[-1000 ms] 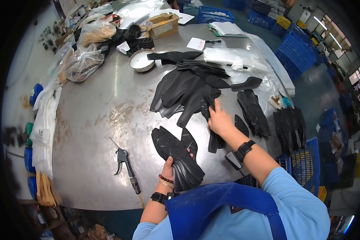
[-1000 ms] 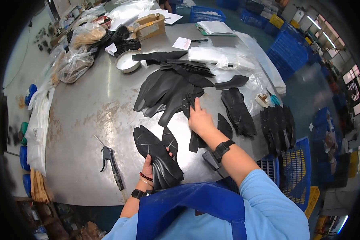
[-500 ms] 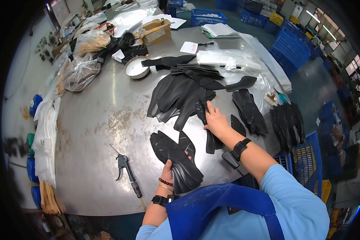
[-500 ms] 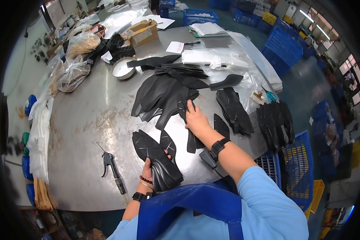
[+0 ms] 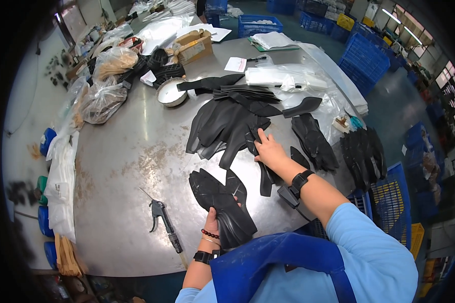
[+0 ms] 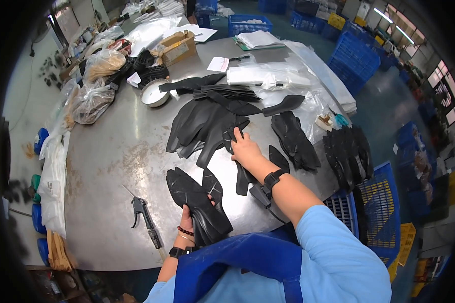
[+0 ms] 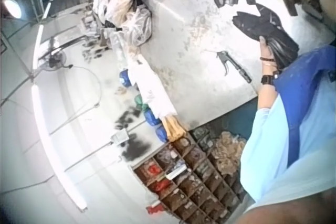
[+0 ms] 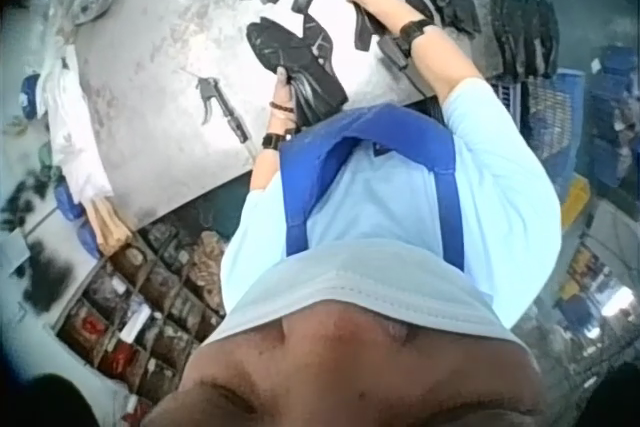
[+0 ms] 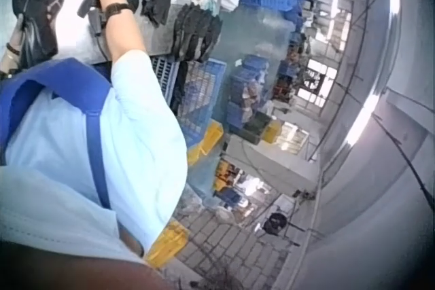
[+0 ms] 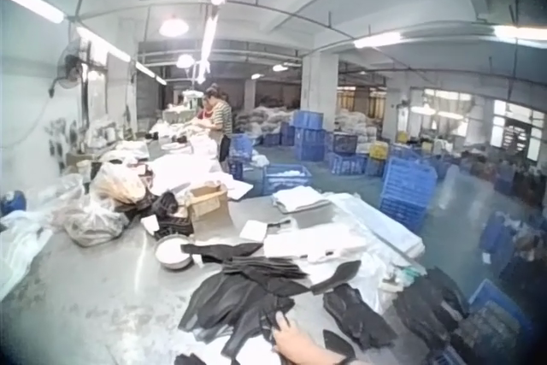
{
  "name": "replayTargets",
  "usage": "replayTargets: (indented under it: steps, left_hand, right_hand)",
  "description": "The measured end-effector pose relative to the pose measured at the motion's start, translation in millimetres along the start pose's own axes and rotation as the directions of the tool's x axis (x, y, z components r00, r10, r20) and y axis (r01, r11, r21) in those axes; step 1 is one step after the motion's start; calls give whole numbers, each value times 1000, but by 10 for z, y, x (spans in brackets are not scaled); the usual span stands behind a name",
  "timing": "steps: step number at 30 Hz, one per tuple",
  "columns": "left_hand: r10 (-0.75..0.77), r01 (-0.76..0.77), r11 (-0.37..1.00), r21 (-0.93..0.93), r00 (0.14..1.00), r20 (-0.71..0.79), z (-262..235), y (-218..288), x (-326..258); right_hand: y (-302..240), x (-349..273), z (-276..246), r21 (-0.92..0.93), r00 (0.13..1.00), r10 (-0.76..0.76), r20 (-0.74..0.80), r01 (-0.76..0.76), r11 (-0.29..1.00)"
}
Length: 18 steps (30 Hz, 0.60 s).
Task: Sorting black plastic molded parts and placing them into a plastic bag at a factory workstation.
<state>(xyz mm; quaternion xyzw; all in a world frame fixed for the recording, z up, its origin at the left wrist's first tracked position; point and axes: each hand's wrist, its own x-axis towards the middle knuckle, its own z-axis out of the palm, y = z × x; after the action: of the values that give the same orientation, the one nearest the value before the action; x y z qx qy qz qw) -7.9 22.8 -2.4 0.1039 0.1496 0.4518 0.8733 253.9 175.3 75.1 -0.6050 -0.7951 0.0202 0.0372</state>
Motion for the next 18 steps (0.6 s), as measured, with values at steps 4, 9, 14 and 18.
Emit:
replayTargets:
  steps: [4, 9, 14, 18]
  left_hand:
    - [65, -68, 993, 98, 997, 32, 134, -2, 27]
    - [79, -81, 996, 43, 996, 28, 325, -12, 164]
    - [94, -94, 995, -22, 996, -3, 647, -178, 282]
    - [119, -120, 993, 14, 993, 14, 758, -270, 214]
  right_hand:
    - [266, 7, -5, 26, 995, -99, -2, 99, 995]
    - [287, 26, -10, -6, 999, -34, 9, 34, 999]
    - [165, 38, -96, -22, 994, -12, 112, 14, 1000]
    - [143, 47, -202, 9, 981, 28, 192, -30, 1000]
